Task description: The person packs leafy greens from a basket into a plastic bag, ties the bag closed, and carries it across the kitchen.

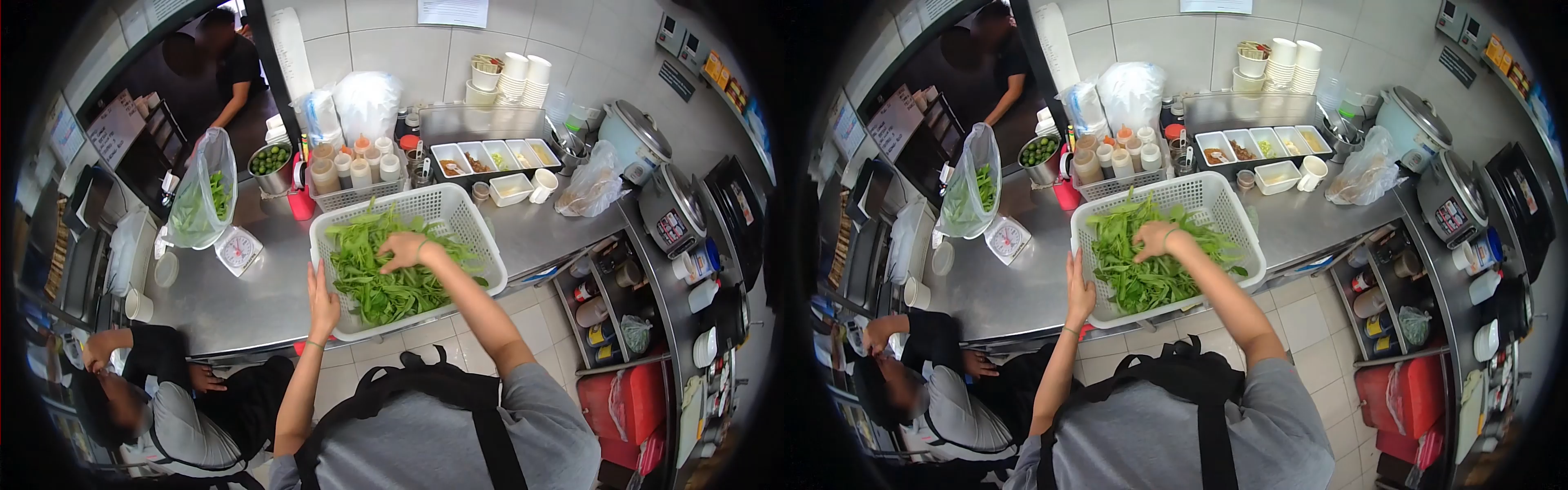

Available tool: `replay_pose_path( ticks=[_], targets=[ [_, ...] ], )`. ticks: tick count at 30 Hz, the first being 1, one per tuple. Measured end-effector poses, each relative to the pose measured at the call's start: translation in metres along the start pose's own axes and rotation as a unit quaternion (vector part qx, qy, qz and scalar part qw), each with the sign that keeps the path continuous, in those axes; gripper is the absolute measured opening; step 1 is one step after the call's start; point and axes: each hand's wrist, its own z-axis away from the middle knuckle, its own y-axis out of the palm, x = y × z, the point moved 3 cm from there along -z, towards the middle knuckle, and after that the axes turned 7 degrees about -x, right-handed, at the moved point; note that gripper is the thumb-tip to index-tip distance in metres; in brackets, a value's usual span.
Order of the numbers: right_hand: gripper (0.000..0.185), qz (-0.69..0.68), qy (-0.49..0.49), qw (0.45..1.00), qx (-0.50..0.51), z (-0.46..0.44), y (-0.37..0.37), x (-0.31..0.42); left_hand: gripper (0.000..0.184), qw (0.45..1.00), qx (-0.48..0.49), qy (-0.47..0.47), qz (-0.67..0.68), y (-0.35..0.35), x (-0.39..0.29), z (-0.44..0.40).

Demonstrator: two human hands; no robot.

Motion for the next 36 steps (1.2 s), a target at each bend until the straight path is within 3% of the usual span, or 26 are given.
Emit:
replay_pose_path(
  ticks=[2,5,8,11,13,15,18,21,22,25,26,30,33,36],
  targets=[
    [0.057,0.063,-0.003,0.996,0.070,0.024,-0.020,0.002,0.080,1.000,0.001,0.000,-0.012,0.000,0.000,0.001],
    [0.057,0.024,-0.083,0.987,0.133,0.023,0.004,-0.028,0.079,1.000,0.003,-0.001,-0.022,0.002,0.006,0.003],
    [0.052,0.008,-0.045,0.999,0.019,0.062,-0.041,-0.022,0.074,0.975,-0.009,0.009,-0.220,0.003,0.002,0.001],
    [0.046,-0.054,-0.023,0.997,-0.047,0.056,-0.060,-0.042,0.069,0.972,-0.056,0.121,-0.196,-0.008,-0.048,-0.033],
    [0.034,-0.035,0.025,0.987,-0.153,0.058,-0.077,-0.025,0.065,0.985,-0.020,0.148,-0.085,0.013,-0.038,-0.061],
    [0.033,-0.090,0.058,0.963,-0.246,0.035,-0.074,-0.023,0.063,0.996,0.045,0.072,-0.027,0.050,-0.006,-0.085],
    [0.042,-0.077,0.156,0.921,-0.348,-0.031,-0.033,-0.076,0.070,0.985,0.119,-0.108,-0.067,0.089,0.032,-0.100],
    [0.054,-0.184,0.263,0.890,-0.324,-0.064,0.000,-0.124,0.082,0.965,0.080,-0.236,0.083,0.088,0.020,-0.088],
    [0.063,-0.220,0.320,0.893,-0.227,-0.082,0.015,-0.136,0.084,0.966,0.051,-0.244,0.062,0.103,0.036,-0.083],
    [0.068,-0.251,0.427,0.828,-0.263,-0.049,0.007,-0.081,0.079,0.963,0.134,-0.227,-0.056,0.110,0.020,-0.067],
    [0.071,-0.247,0.430,0.832,-0.249,-0.064,0.018,-0.090,0.066,0.969,0.129,-0.180,-0.111,0.108,0.003,-0.060],
    [0.066,-0.323,0.378,0.774,-0.393,-0.069,0.029,-0.092,0.052,0.985,0.093,-0.056,-0.133,0.101,-0.017,-0.052],
    [0.052,-0.415,0.286,0.766,-0.400,-0.090,0.039,-0.103,0.044,0.986,0.160,-0.032,-0.024,0.099,-0.008,-0.054],
    [0.037,-0.385,0.296,0.814,-0.317,-0.082,0.025,-0.096,0.032,0.980,0.196,-0.020,-0.040,0.079,-0.004,-0.065]
  ],
)
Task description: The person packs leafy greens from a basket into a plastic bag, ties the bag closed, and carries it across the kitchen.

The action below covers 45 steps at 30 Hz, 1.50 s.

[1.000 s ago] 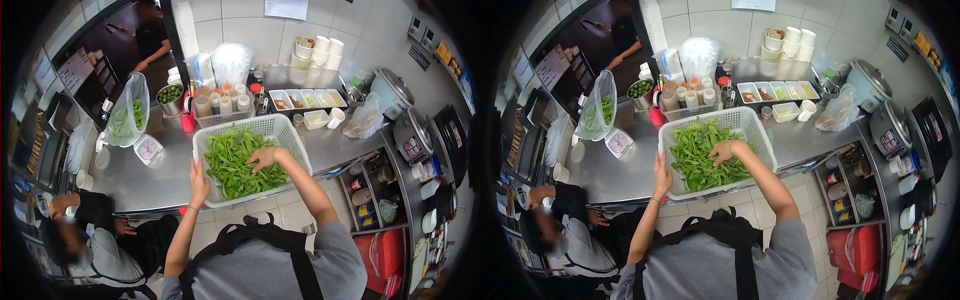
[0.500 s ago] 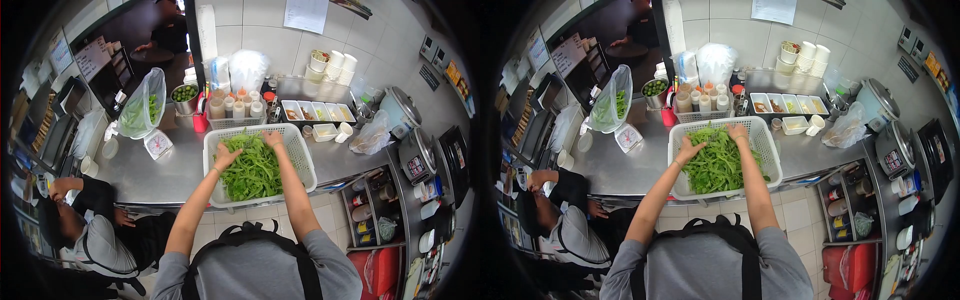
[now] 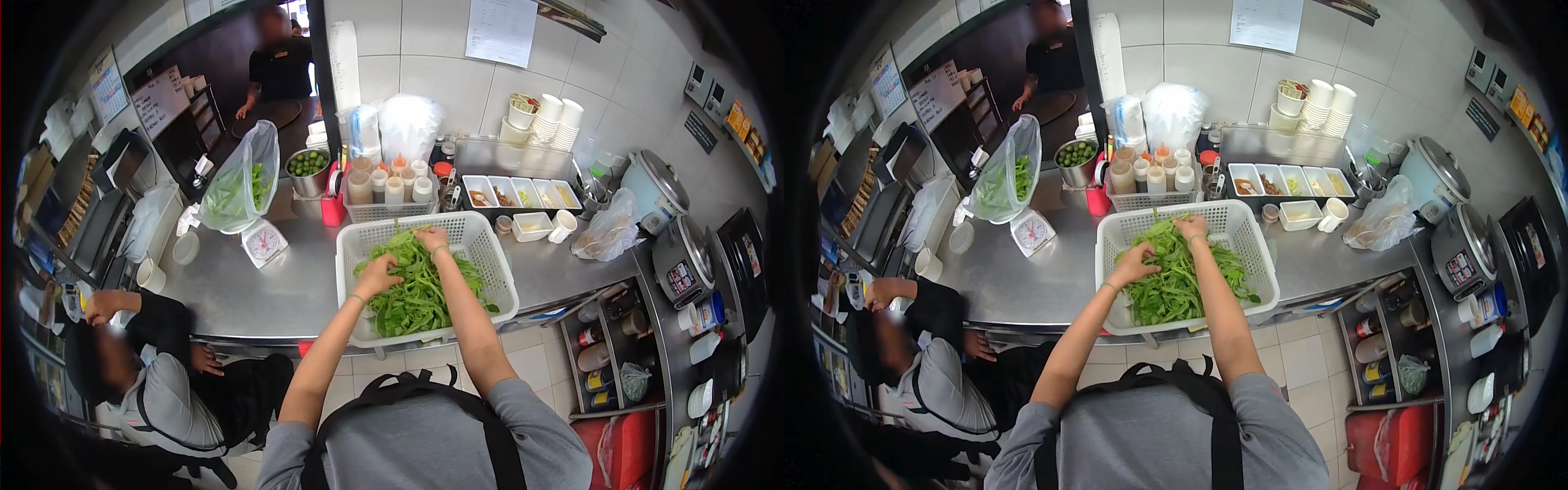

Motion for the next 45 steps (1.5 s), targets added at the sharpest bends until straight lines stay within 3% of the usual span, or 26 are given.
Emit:
replay_pose_path(
  ticks=[3,6,9,12,15,18,21,23,25,28,33,37,39,41,42,45],
  targets=[
    [0.025,-0.059,-0.079,0.995,-0.006,0.011,-0.013,0.017,0.024,0.992,0.051,-0.039,-0.107,-0.042,-0.011,-0.014],
    [0.019,-0.106,-0.158,0.981,0.035,0.030,-0.032,0.037,0.027,0.976,-0.165,0.058,-0.133,-0.073,-0.030,-0.030],
    [0.011,-0.211,-0.202,0.954,0.072,0.037,-0.053,0.054,0.031,0.987,-0.135,0.068,-0.062,-0.051,0.016,-0.069],
    [0.014,-0.302,-0.212,0.928,0.045,0.050,-0.084,0.070,0.033,0.993,0.049,0.001,-0.108,-0.023,0.029,-0.087],
    [0.019,-0.366,-0.172,0.914,0.036,0.060,-0.111,0.074,0.044,0.995,0.037,-0.025,-0.094,-0.001,0.022,-0.083],
    [0.024,-0.371,-0.160,0.912,0.063,0.060,-0.125,0.060,0.060,0.967,0.145,-0.109,-0.181,0.012,0.022,-0.070],
    [0.037,-0.420,-0.117,0.896,0.081,0.084,-0.126,0.056,0.066,0.967,0.145,-0.090,-0.191,0.025,0.047,-0.063],
    [0.042,-0.441,-0.057,0.892,0.083,0.104,-0.122,0.058,0.055,0.982,0.108,-0.105,-0.110,0.023,0.057,-0.061],
    [0.044,-0.406,-0.069,0.903,0.119,0.100,-0.113,0.051,0.049,0.990,0.047,-0.127,-0.043,0.010,0.055,-0.055],
    [0.042,-0.364,-0.110,0.908,0.177,0.100,-0.108,0.053,0.040,0.998,-0.024,-0.054,0.037,-0.015,0.050,-0.049],
    [0.046,-0.360,-0.133,0.900,0.207,0.108,-0.102,0.073,0.031,0.980,-0.037,-0.024,0.195,-0.065,0.009,-0.038],
    [0.060,-0.328,-0.133,0.911,0.211,0.102,-0.066,0.082,0.033,0.954,-0.026,-0.044,0.296,-0.096,-0.033,-0.032],
    [0.073,-0.313,-0.113,0.929,0.164,0.112,-0.058,0.089,0.034,0.939,-0.018,-0.055,0.338,-0.098,-0.038,-0.032],
    [0.077,-0.316,-0.097,0.938,0.104,0.114,-0.055,0.086,0.037,0.943,-0.033,-0.057,0.327,-0.089,-0.021,-0.036],
    [0.081,-0.348,-0.058,0.930,0.103,0.109,-0.051,0.078,0.038,0.944,-0.040,-0.057,0.322,-0.088,-0.020,-0.035],
    [0.081,-0.350,-0.070,0.922,0.147,0.113,-0.029,0.080,0.045,0.966,-0.048,-0.030,0.252,-0.081,-0.037,-0.025]
  ],
)
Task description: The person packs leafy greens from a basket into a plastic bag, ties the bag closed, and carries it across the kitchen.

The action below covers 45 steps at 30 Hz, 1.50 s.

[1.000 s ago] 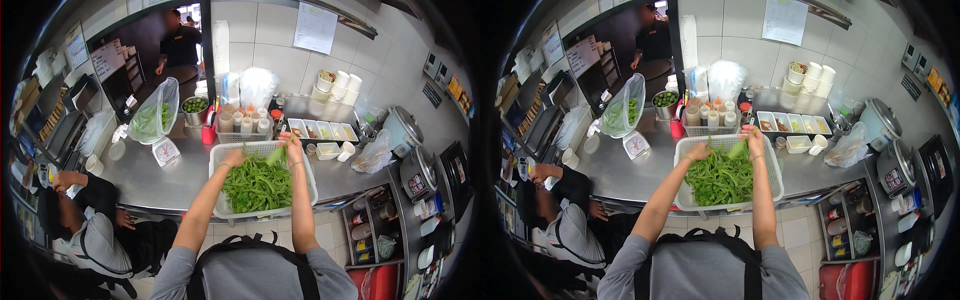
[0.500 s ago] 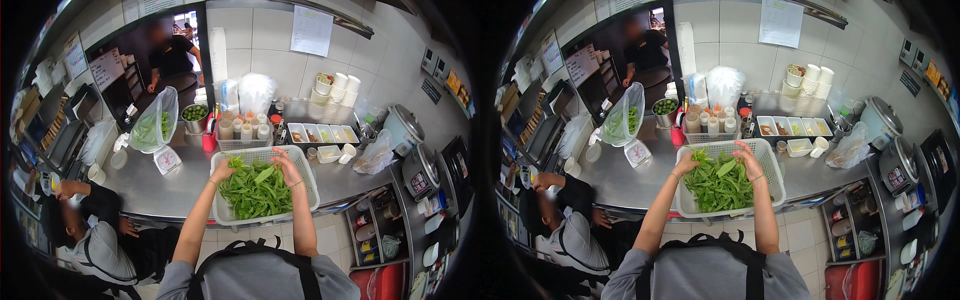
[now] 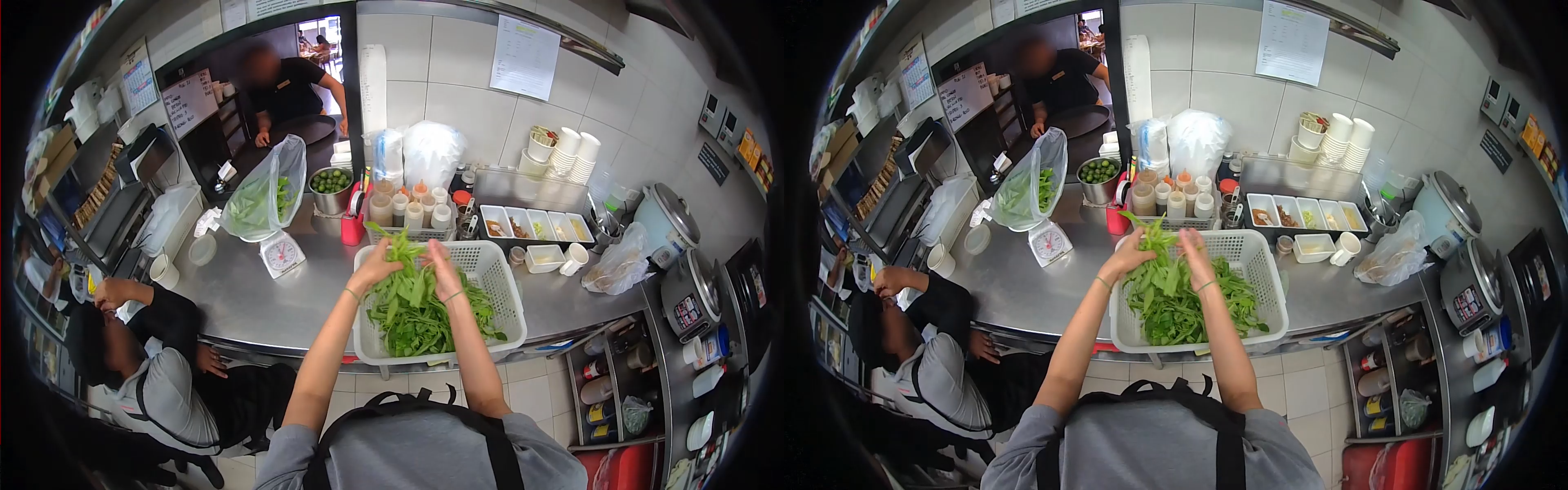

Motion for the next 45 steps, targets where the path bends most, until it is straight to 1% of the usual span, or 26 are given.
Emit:
replay_pose_path(
  ticks=[1,4,5,8,9,12,13,16,17,18,19,20,21,23,25,26,27,29,30,31,33,36,38,39,42,45],
  targets=[
    [0.075,-0.019,0.035,0.999,-0.005,0.010,0.009,0.002,0.053,0.999,0.035,-0.004,0.029,0.012,0.021,-0.010],
    [0.066,-0.041,-0.013,0.996,0.074,0.009,0.027,-0.008,0.059,0.990,-0.060,0.077,-0.104,0.034,0.019,-0.014],
    [0.051,-0.071,0.001,0.996,0.062,0.010,0.024,-0.006,0.064,0.993,-0.012,0.038,-0.107,0.036,0.009,-0.012],
    [0.042,-0.122,0.006,0.991,0.058,0.003,0.010,-0.006,0.068,0.994,0.046,0.070,-0.074,0.039,-0.005,-0.009],
    [0.033,-0.136,0.014,0.990,0.037,0.002,0.005,-0.005,0.073,0.993,0.084,0.055,-0.058,0.039,-0.013,-0.007],
    [0.028,-0.247,0.088,0.959,0.106,0.011,-0.013,0.027,0.075,0.976,0.167,0.030,0.137,0.036,-0.037,0.001],
    [0.027,-0.251,0.048,0.964,0.074,0.005,-0.021,0.030,0.065,0.971,0.174,0.017,0.160,0.033,-0.037,0.001],
    [0.019,-0.244,0.024,0.969,0.037,0.008,-0.052,0.053,0.052,0.982,0.156,-0.023,0.108,0.020,-0.035,-0.003],
    [0.017,-0.242,0.000,0.970,0.015,0.009,-0.064,0.057,0.040,0.997,0.062,0.001,0.051,0.019,-0.014,-0.007],
    [0.014,-0.239,-0.023,0.971,-0.006,0.010,-0.076,0.061,0.039,0.995,0.032,0.031,-0.086,0.020,0.031,-0.020],
    [0.012,-0.236,-0.046,0.970,-0.026,0.011,-0.082,0.064,0.042,0.974,0.000,0.061,-0.220,0.021,0.065,-0.029],
    [0.012,-0.229,-0.060,0.970,-0.047,0.017,-0.084,0.069,0.047,0.963,0.050,-0.035,-0.262,0.026,0.074,-0.022],
    [0.011,-0.221,-0.076,0.970,-0.068,0.027,-0.084,0.078,0.054,0.940,0.098,-0.129,-0.300,0.030,0.083,-0.015],
    [0.013,-0.206,-0.097,0.969,-0.094,0.036,-0.084,0.088,0.062,0.921,0.115,-0.137,-0.346,0.040,0.100,-0.001],
    [0.015,-0.192,-0.104,0.970,-0.109,0.043,-0.083,0.087,0.066,0.907,0.171,-0.152,-0.354,0.047,0.102,0.007],
    [0.017,-0.184,-0.105,0.970,-0.118,0.046,-0.084,0.085,0.069,0.898,0.200,-0.161,-0.357,0.050,0.089,0.017],
    [0.024,-0.171,-0.093,0.974,-0.115,0.043,-0.088,0.077,0.056,0.928,0.176,-0.136,-0.299,0.051,0.073,0.025],
    [0.030,-0.120,-0.122,0.978,-0.120,0.043,-0.093,0.069,0.041,0.932,0.198,-0.130,-0.275,0.054,0.104,0.020],
    [0.033,-0.098,-0.143,0.978,-0.119,0.041,-0.090,0.071,0.034,0.934,0.205,-0.121,-0.267,0.049,0.108,0.012],
    [0.040,-0.086,-0.137,0.981,-0.110,0.043,-0.091,0.073,0.031,0.950,0.189,-0.126,-0.216,0.045,0.112,0.010],
    [0.040,-0.095,-0.118,0.985,-0.077,0.054,-0.082,0.087,0.029,0.973,0.156,-0.131,-0.109,0.036,0.109,0.008],
    [0.039,-0.063,-0.097,0.992,-0.048,0.057,-0.078,0.089,0.020,0.990,0.095,-0.103,-0.027,0.020,0.107,0.004],
    [0.038,-0.030,-0.081,0.996,-0.019,0.057,-0.074,0.086,0.020,0.993,0.087,-0.078,-0.009,0.016,0.095,0.002],
    [0.040,-0.002,-0.049,0.999,0.011,0.051,-0.071,0.078,0.021,0.994,0.084,-0.065,0.000,0.014,0.080,0.003],
    [0.044,0.056,-0.056,0.996,0.049,0.044,-0.048,0.057,0.022,0.998,0.061,-0.006,0.026,0.021,0.033,0.007],
    [0.043,0.028,-0.045,0.998,0.033,0.036,-0.027,0.022,0.030,1.000,0.024,0.014,0.010,0.041,0.012,0.006]
  ],
)
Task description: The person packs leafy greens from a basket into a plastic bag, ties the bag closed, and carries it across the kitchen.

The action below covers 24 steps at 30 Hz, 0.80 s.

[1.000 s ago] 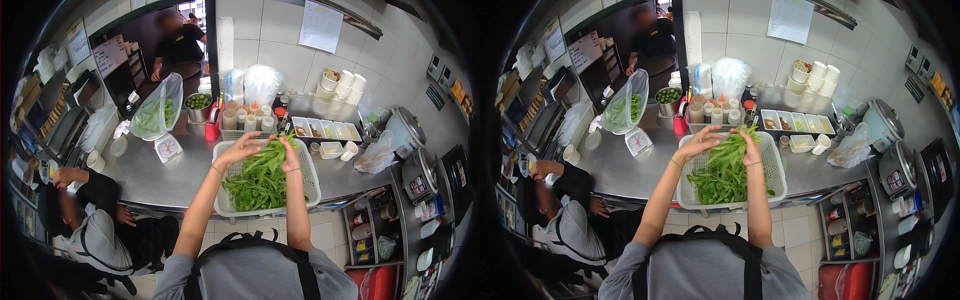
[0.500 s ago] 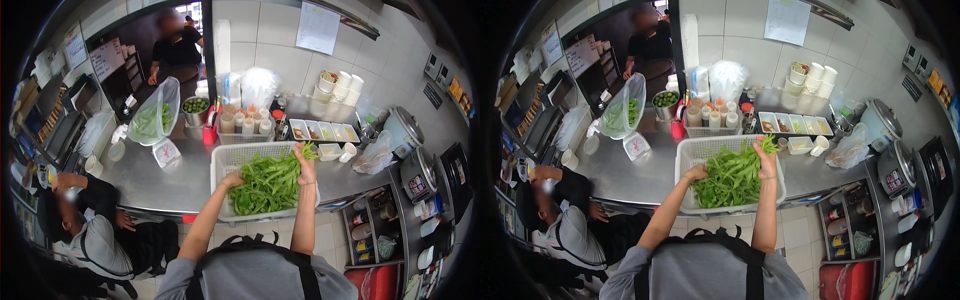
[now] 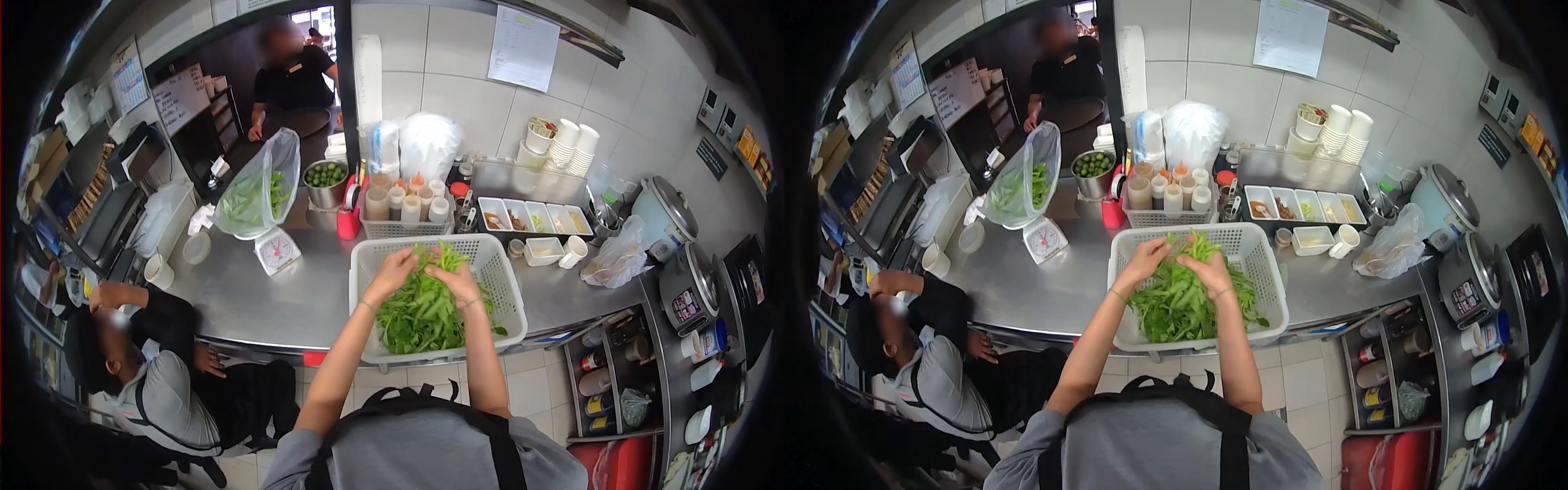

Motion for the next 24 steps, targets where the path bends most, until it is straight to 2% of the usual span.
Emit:
replay_pose_path(
  ticks=[2,3,4,7,10,12,14,16,18,20,23,24],
  targets=[
    [0.038,-0.006,0.025,0.999,-0.021,0.005,0.012,0.001,0.039,0.995,-0.032,-0.040,0.088,0.021,0.025,-0.006],
    [0.036,-0.010,0.037,0.999,-0.031,0.007,0.017,0.002,0.044,0.989,-0.048,-0.058,0.130,0.024,0.007,-0.002],
    [0.031,0.012,0.035,0.998,-0.057,0.008,0.018,-0.002,0.057,0.975,-0.036,-0.144,0.166,0.028,-0.005,0.011],
    [0.028,0.005,-0.040,0.997,-0.069,0.003,0.013,-0.009,0.060,0.963,0.017,-0.124,0.241,0.027,-0.023,0.019],
    [0.028,-0.064,-0.049,0.986,-0.143,0.000,-0.017,0.004,0.055,0.974,0.039,-0.209,0.076,-0.006,-0.029,0.017],
    [0.030,-0.044,-0.037,0.985,-0.162,0.002,-0.038,0.017,0.047,0.964,0.025,-0.253,-0.076,-0.015,0.054,-0.010],
    [0.031,-0.055,-0.048,0.983,-0.171,0.003,-0.047,0.030,0.049,0.903,0.107,-0.253,-0.329,-0.008,0.114,-0.021],
    [0.033,-0.096,-0.076,0.978,-0.168,0.009,-0.047,0.040,0.055,0.898,0.065,-0.167,-0.402,0.010,0.159,-0.019],
    [0.030,-0.083,-0.083,0.978,-0.171,0.016,-0.045,0.051,0.059,0.899,0.091,-0.217,-0.370,0.020,0.123,-0.009],
    [0.028,-0.079,-0.085,0.978,-0.173,0.018,-0.048,0.051,0.059,0.925,0.059,-0.165,-0.336,0.035,0.121,-0.014],
    [0.027,-0.073,-0.083,0.979,-0.171,0.016,-0.057,0.047,0.057,0.926,0.085,-0.216,-0.299,0.044,0.111,-0.014],
    [0.026,-0.066,-0.082,0.979,-0.172,0.016,-0.059,0.047,0.055,0.932,0.053,-0.238,-0.267,0.047,0.117,-0.016]
  ],
)
